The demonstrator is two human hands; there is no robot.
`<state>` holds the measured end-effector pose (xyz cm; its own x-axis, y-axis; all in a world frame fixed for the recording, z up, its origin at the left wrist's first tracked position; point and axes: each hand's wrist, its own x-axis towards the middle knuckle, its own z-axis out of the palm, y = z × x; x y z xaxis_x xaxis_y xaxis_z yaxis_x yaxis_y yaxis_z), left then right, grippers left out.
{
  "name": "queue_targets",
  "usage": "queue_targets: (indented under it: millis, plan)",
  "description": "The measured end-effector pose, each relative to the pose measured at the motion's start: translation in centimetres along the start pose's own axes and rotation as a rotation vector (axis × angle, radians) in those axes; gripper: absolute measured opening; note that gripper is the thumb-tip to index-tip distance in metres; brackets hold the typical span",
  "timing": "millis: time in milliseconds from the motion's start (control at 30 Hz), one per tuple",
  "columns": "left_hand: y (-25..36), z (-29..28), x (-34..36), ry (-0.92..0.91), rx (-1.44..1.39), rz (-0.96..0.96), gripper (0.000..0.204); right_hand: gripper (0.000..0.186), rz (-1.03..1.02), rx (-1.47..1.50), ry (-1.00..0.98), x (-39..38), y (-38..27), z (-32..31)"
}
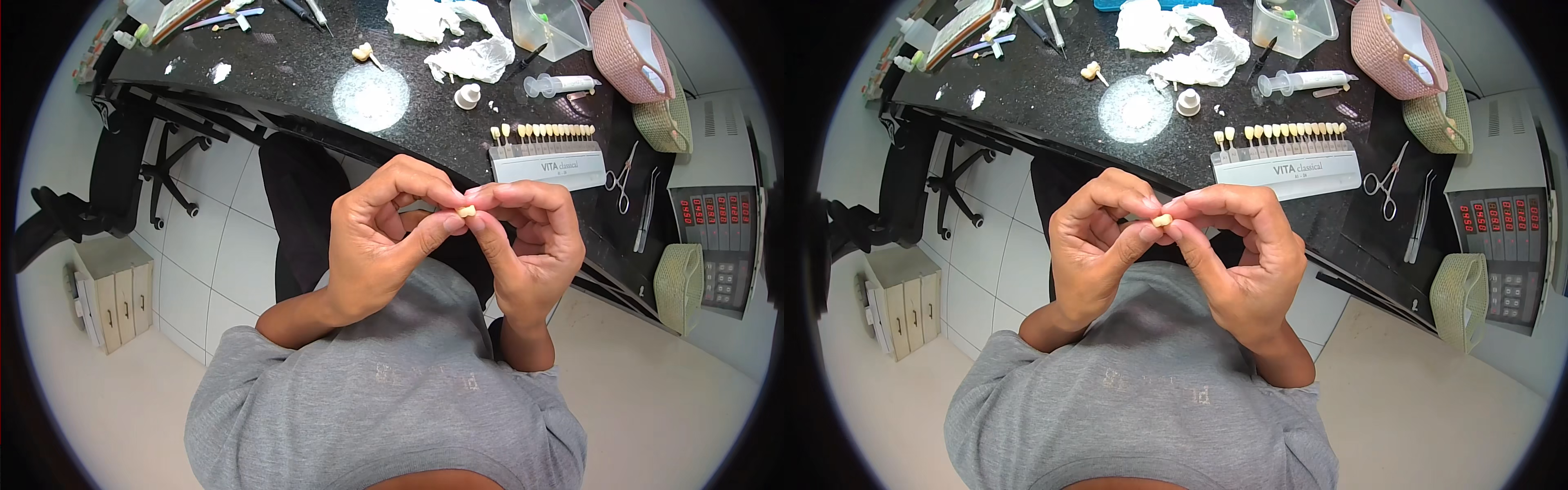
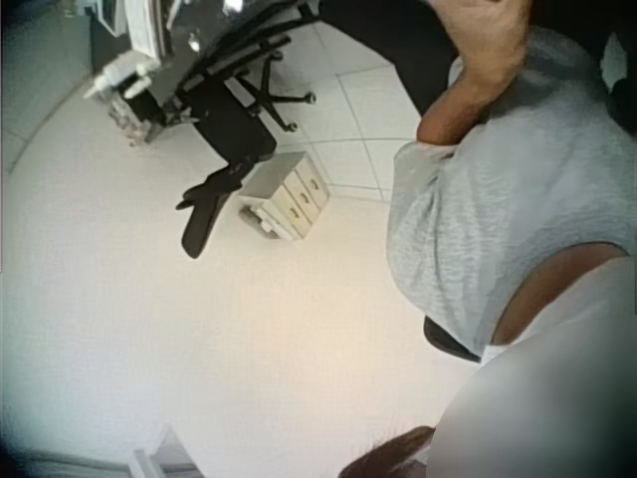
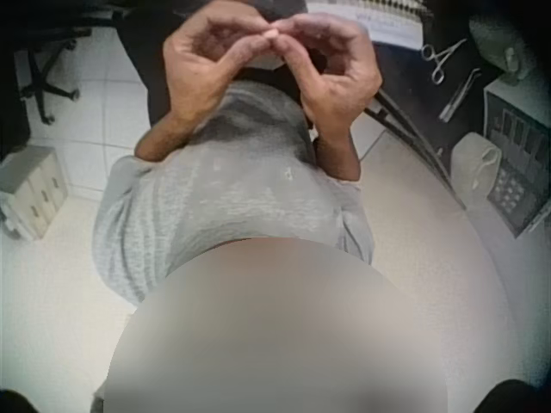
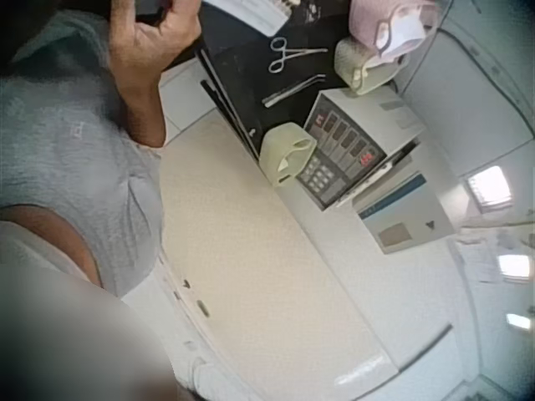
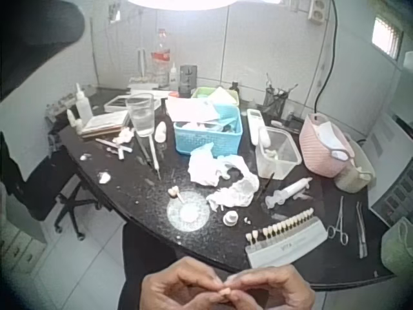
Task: Applying stain and glaze to dental crowns and prosthetic components on a laboratory bench.
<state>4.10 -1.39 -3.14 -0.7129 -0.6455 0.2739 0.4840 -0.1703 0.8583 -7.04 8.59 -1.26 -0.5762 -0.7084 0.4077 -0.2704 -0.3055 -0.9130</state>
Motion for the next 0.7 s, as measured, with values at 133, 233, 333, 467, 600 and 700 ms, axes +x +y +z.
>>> queue_targets:
  millis: [133,233,333,467,600,700]
  plan:
    - [0.15,0.36,-0.12,0.054,-0.050,-0.047,0.016,0.024,0.008,0.005,-0.001,-0.06,-0.10,-0.18]
    - [-0.01,0.32,-0.05,0.023,-0.020,0.002,0.017,0.024,0.023,0.028,-0.004,-0.08,-0.23,-0.21]
    - [-0.11,0.22,-0.13,0.010,-0.006,0.012,0.017,0.023,0.051,0.022,-0.003,-0.08,-0.39,-0.28]
    - [-0.06,0.12,-0.12,0.001,0.012,0.025,0.016,0.021,-0.042,-0.119,-0.047,0.17,-0.30,-0.50]
    - [0.09,0.26,-0.13,0.023,-0.023,-0.023,0.013,0.020,-0.037,-0.105,-0.027,0.15,-0.26,-0.44]
    - [0.10,0.33,-0.13,0.035,-0.071,-0.053,0.012,0.020,-0.053,-0.125,-0.022,0.09,-0.29,-0.37]
